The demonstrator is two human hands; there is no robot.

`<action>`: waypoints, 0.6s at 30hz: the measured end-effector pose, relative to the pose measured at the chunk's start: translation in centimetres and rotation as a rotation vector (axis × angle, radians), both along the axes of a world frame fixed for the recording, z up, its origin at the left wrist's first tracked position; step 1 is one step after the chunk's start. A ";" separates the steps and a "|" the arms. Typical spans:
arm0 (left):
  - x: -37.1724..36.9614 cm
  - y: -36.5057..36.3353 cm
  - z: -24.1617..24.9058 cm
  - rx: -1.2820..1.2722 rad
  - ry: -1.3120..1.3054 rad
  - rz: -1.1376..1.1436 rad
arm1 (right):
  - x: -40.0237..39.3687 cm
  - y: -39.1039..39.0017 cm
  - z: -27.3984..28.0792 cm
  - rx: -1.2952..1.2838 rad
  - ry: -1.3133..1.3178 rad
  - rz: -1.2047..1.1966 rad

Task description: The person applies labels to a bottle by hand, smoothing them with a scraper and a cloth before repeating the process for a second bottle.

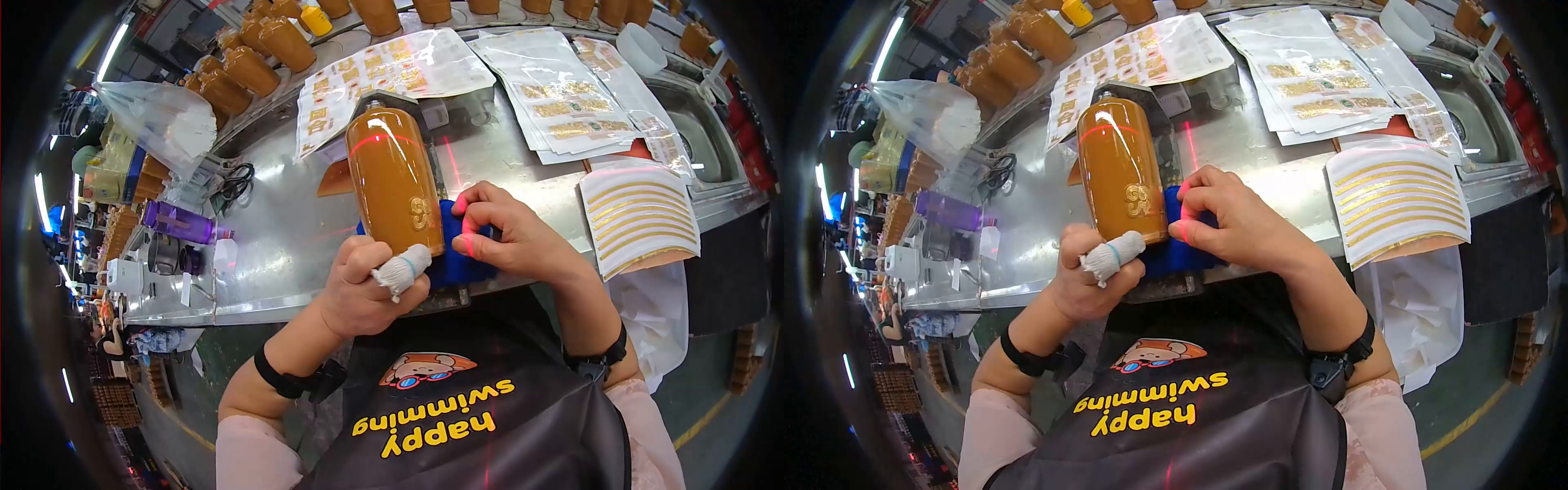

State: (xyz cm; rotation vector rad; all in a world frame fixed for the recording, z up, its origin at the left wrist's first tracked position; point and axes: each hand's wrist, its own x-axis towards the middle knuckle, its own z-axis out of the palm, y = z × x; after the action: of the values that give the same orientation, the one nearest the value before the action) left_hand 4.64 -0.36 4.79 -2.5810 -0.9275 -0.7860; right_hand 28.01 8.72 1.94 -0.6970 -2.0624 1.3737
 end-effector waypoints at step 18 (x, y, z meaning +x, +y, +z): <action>-0.3 -0.5 -2.4 -0.358 -0.633 0.244 | 0.7 -2.3 1.8 -0.240 0.361 -0.184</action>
State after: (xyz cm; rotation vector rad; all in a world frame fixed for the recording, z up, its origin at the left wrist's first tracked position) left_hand 4.30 -0.90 2.42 -2.4447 -1.6570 -1.5211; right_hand 28.74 6.42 3.76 -0.6610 -1.5336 1.5267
